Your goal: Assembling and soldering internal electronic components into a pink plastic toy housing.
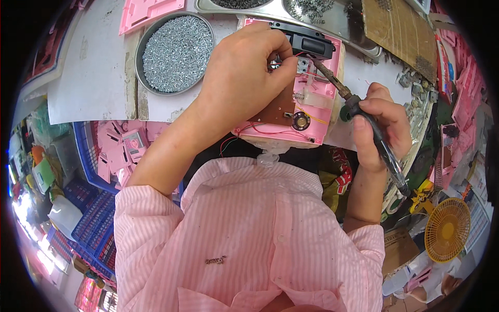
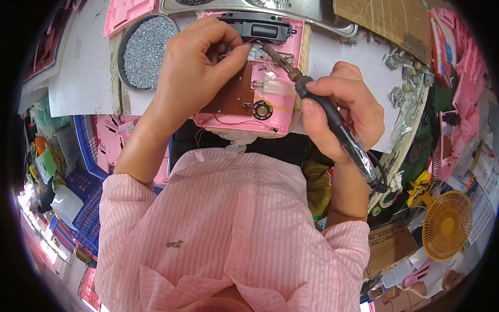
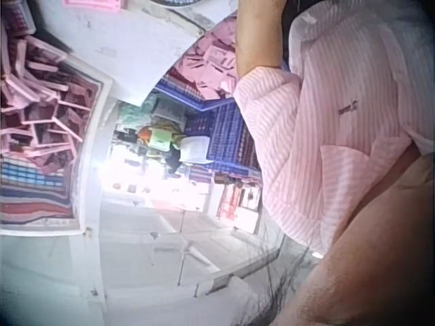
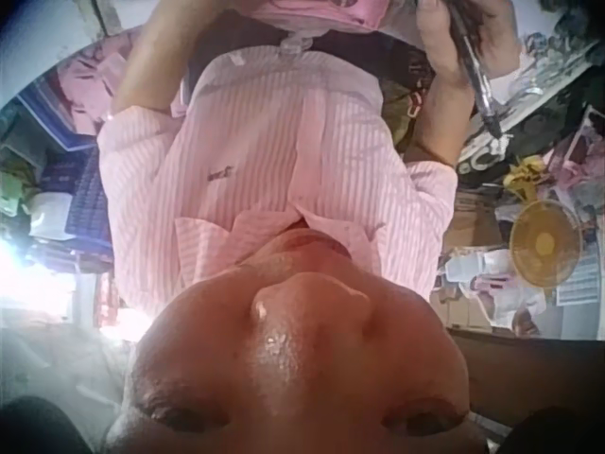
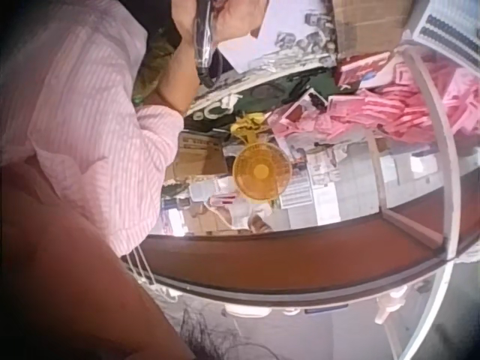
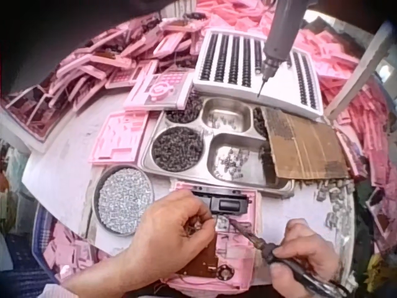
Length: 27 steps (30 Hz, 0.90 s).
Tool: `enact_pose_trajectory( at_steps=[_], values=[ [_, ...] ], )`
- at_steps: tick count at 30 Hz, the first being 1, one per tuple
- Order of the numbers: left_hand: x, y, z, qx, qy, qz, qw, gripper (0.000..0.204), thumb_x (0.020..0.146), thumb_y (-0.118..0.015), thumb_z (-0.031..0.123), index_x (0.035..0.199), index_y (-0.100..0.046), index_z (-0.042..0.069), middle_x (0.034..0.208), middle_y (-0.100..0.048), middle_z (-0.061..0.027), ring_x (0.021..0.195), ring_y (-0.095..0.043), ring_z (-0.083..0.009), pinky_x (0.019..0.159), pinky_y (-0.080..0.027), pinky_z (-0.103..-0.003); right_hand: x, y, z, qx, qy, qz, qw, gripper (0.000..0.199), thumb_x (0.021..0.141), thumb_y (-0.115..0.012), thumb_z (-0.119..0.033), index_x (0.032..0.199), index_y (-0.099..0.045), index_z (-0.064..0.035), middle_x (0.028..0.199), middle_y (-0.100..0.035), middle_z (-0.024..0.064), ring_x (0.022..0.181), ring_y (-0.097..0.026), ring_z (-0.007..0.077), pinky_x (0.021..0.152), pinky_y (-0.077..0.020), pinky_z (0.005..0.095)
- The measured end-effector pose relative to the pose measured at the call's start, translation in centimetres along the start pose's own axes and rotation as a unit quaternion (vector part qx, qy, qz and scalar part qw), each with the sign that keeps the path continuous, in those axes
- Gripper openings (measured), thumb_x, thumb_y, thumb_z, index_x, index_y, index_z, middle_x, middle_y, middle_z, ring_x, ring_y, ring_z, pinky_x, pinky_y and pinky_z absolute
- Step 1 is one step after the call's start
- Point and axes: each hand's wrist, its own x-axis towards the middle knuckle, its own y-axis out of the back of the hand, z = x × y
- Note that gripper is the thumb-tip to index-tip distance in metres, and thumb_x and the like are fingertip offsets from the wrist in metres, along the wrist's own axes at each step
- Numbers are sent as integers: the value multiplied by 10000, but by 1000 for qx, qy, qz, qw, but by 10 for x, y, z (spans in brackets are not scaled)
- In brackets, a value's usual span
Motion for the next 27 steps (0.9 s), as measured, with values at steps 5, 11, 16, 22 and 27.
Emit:
enact_pose_trajectory(
  at_steps=[5, 11, 16, 22, 27],
  values=[
    [-1, -2, -2, 11, -14, 12, 1000, 133, 818, -747, 96, 828, -651, 5, 749, -584, -66, 596, -545, -156, 556, -440, -291, 3, -2, -1, -21, -3, -3, 1000, 236, 774, -761, -12, 979, -649, 22, 716, -620, 62, 638, -462, 157, 655, -372, 319],
    [-1, -2, -3, 10, -20, 17, 1000, 133, 815, -749, 95, 828, -651, 6, 735, -581, -68, 593, -547, -159, 556, -443, -293, 6, -3, 1, -32, 12, -6, 999, 235, 767, -771, -24, 968, -655, 14, 708, -627, 70, 611, -464, 168, 633, -374, 318],
    [-1, -3, -3, -2, -18, 27, 999, 130, 812, -749, 93, 821, -651, 9, 730, -578, -67, 580, -532, -160, 546, -431, -297, 6, -3, 6, -41, 41, -17, 998, 229, 760, -780, -37, 949, -661, 8, 700, -626, 69, 584, -487, 184, 611, -392, 325],
    [-1, -4, -4, 1, -18, 29, 999, 135, 809, -751, 99, 816, -650, 11, 724, -573, -67, 576, -527, -162, 542, -426, -300, 10, -2, 1, -80, 66, -40, 994, 241, 746, -784, -34, 950, -661, 3, 700, -626, 66, 577, -504, 191, 596, -400, 333],
    [-1, -4, -3, 9, -16, 32, 999, 134, 808, -749, 102, 815, -650, 13, 723, -574, -71, 580, -534, -164, 545, -430, -304, 8, 4, 3, -73, 72, -46, 994, 242, 740, -779, -24, 949, -659, 2, 695, -622, 67, 577, -508, 198, 596, -400, 334]
  ],
)
